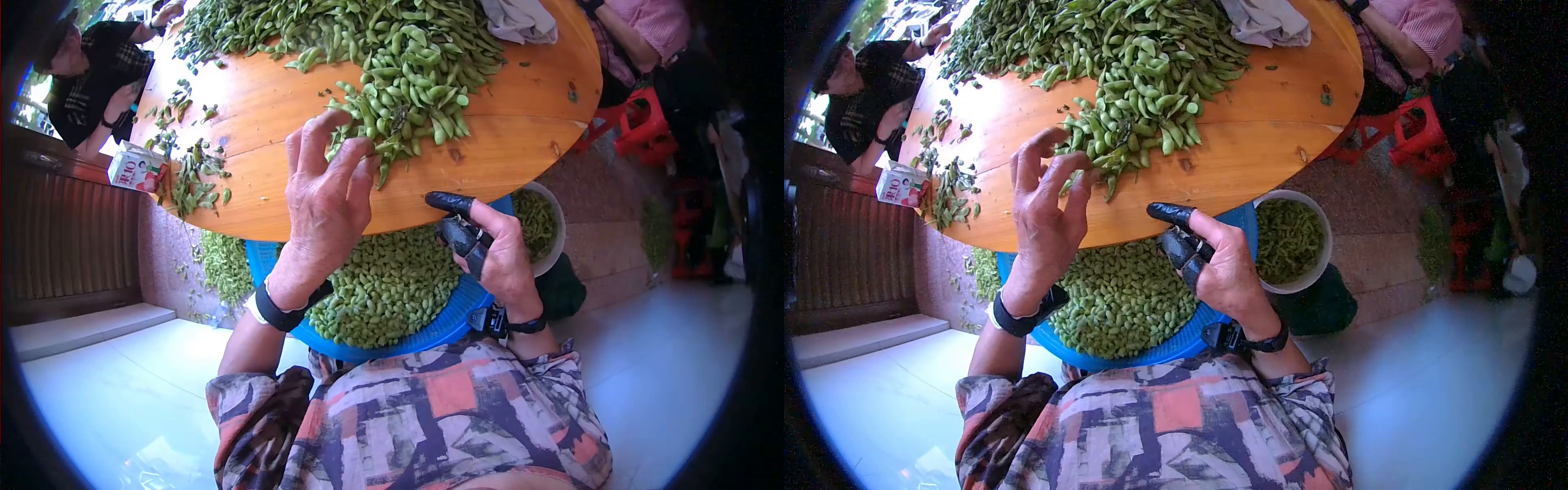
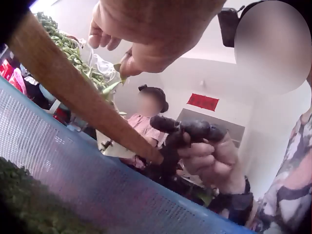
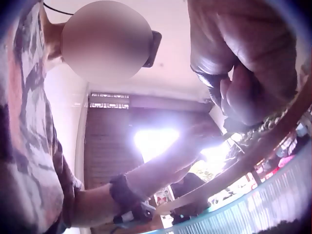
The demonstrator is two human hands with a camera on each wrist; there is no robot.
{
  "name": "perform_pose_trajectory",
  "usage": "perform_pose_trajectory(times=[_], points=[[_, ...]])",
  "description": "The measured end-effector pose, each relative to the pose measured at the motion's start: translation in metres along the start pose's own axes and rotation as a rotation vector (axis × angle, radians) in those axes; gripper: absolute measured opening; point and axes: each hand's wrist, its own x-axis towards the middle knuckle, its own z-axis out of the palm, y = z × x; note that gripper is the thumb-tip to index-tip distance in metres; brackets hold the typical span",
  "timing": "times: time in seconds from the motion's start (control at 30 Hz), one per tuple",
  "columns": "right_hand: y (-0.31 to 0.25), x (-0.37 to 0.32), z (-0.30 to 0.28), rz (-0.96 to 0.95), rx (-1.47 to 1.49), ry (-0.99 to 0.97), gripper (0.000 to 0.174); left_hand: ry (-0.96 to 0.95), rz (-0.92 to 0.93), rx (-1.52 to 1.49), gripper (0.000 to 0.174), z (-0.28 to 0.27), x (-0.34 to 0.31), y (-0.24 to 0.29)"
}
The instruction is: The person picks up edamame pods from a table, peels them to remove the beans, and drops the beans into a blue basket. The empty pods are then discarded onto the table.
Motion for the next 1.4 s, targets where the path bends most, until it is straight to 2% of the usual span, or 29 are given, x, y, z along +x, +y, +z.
perform_pose_trajectory(times=[0.03,0.1,0.2,0.27,0.3,0.33,0.4,0.57,0.63,0.67,0.73,0.77,0.83,0.97,1.03,1.07,1.13,1.2,1.27,1.4], points=[[0.002,0.0,0.001,-0.021,-0.002,0.005,0.031,0.001,-0.002,-0.002,0.017,-0.001,0.001,0.0],[0.003,0.001,0.0,-0.039,-0.004,0.012,0.031,-0.148,-0.159,-0.293,0.015,-0.003,0.0,0.002],[0.003,0.003,-0.004,0.037,0.089,-0.017,0.034,-0.16,-0.242,-0.412,0.013,0.007,-0.007,0.008],[0.002,0.007,-0.004,0.046,0.376,-0.034,0.037,-0.224,-0.308,-0.511,0.012,0.007,-0.008,0.02],[0.002,0.011,-0.005,0.036,0.446,-0.046,0.046,-0.284,-0.375,-0.605,0.012,0.008,-0.008,0.024],[0.006,0.014,-0.006,0.035,0.445,-0.04,0.046,-0.286,-0.372,-0.609,0.012,0.01,-0.008,0.027],[0.015,0.018,-0.008,-0.067,0.604,-0.086,0.063,-0.374,-0.316,-0.599,0.013,0.013,-0.009,0.031],[0.016,0.018,-0.015,-0.079,0.536,-0.054,0.065,-0.4,-0.263,-0.712,0.016,0.019,-0.013,0.03],[0.015,0.016,-0.015,-0.08,0.462,-0.044,0.05,-0.433,-0.551,-1.047,0.01,0.021,-0.016,0.031],[0.015,0.015,-0.016,-0.081,0.462,-0.043,0.05,-0.434,-0.549,-1.047,0.01,0.02,-0.016,0.032],[0.014,0.013,-0.015,-0.047,0.488,-0.056,0.039,-0.424,-0.667,-1.142,0.008,0.019,-0.016,0.034],[0.012,0.013,-0.015,-0.048,0.487,-0.056,0.039,-0.423,-0.666,-1.142,0.008,0.019,-0.016,0.034],[0.009,0.012,-0.014,-0.06,0.546,-0.068,0.035,-0.47,-0.617,-0.913,0.014,0.02,-0.019,0.033],[0.009,0.011,-0.017,-0.082,0.435,-0.065,0.036,-0.425,-0.564,-0.904,0.012,0.022,-0.02,0.035],[0.009,0.011,-0.018,-0.103,0.441,-0.074,0.034,-0.456,-0.78,-1.196,0.009,0.019,-0.018,0.037],[0.009,0.01,-0.019,-0.109,0.435,-0.065,0.034,-0.459,-0.77,-1.204,0.009,0.019,-0.018,0.033],[0.011,0.01,-0.022,-0.049,0.528,-0.116,0.031,-0.595,-0.922,-1.476,0.007,0.017,-0.018,0.024],[0.013,0.01,-0.026,-0.047,0.594,-0.139,0.029,-0.61,-0.941,-1.57,0.008,0.019,-0.021,0.026],[0.011,0.011,-0.026,-0.009,0.724,-0.222,0.029,-0.6,-1.005,-1.928,0.01,0.025,-0.028,0.029],[0.008,0.009,-0.026,0.022,0.865,-0.211,0.029,-0.544,-0.979,-2.051,0.011,0.029,-0.035,0.036]])
